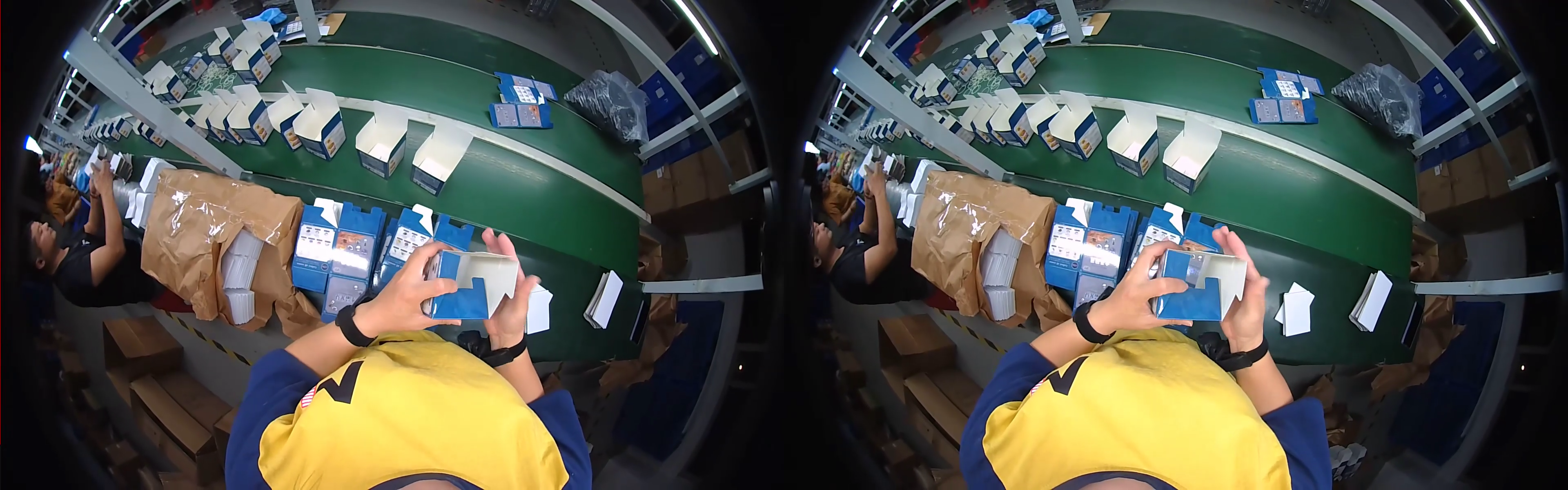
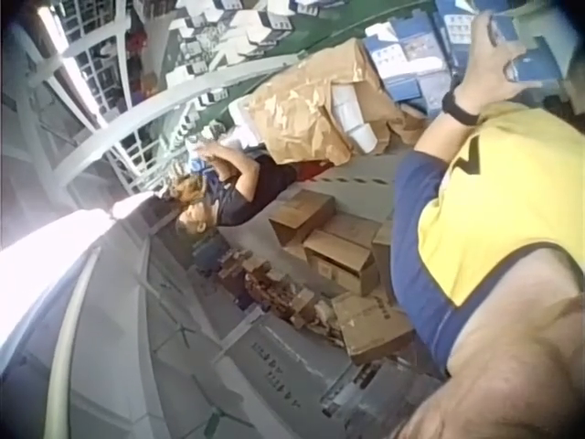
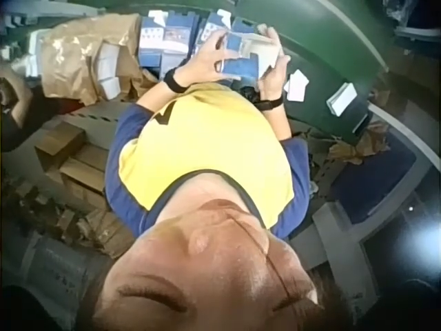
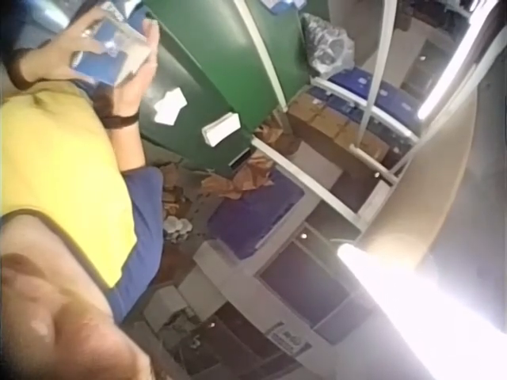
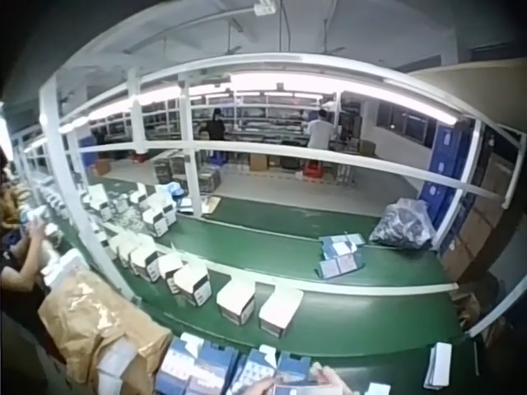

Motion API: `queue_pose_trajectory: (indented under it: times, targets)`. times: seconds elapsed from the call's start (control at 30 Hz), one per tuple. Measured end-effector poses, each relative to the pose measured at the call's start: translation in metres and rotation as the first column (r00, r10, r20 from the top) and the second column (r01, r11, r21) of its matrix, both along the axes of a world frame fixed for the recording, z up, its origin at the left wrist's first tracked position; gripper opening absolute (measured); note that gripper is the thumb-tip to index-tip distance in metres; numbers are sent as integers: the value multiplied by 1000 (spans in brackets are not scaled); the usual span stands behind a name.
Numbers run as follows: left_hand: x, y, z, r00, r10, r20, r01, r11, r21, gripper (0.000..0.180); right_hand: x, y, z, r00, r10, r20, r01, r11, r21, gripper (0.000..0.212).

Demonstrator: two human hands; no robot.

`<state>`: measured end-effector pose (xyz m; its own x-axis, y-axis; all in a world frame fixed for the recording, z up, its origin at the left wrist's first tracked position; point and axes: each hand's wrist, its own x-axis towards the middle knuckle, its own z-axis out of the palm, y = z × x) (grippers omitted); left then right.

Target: The person folds blue cardboard boxes by hand, inserts white paper cards into each box, and places the finished boxes onto a green conveyor belt.

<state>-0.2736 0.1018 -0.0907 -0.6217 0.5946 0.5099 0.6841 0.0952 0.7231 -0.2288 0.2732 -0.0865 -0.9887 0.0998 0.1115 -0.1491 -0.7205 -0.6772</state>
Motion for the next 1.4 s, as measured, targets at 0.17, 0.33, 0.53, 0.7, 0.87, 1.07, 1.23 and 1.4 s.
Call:
queue_pose_trajectory:
  times: [0.17, 0.33, 0.53, 0.7, 0.87, 1.07, 1.23, 1.4]
  targets:
    - [-10, 1, 8, 995, -73, -65, 70, 997, -41, 53, -3, 4, 2, 995, -96, 41, 62, 863, 501, 66]
    - [-8, 2, 12, 998, -40, 38, 43, 997, -64, 54, -2, 19, -24, 975, -10, -222, 144, 790, 596, 56]
    - [-15, -1, 11, 995, -93, -34, 91, 995, -46, 67, -8, 14, -5, 980, -5, -201, 123, 807, 578, 42]
    - [-21, -5, 18, 989, -129, -72, 120, 987, -110, 81, -9, 13, 8, 998, -40, -47, 62, 618, 784, 43]
    - [-19, -4, 17, 991, -117, -62, 110, 988, -107, 87, -14, 17, 16, 999, 17, -49, 35, 458, 888, 46]
    - [-20, 1, 15, 986, -164, -7, 163, 986, -46, 96, -10, 22, -1, 999, -21, -49, 53, 534, 844, 47]
    - [-8, 22, 3, 999, -11, 48, 13, 999, -44, 114, -6, 2, -6, 977, -181, 111, 142, 947, 290, 61]
    - [-5, 24, -10, 981, -8, 194, 0, 999, 43, 122, -4, 5, 4, 980, -116, 163, 34, 900, 435, 73]
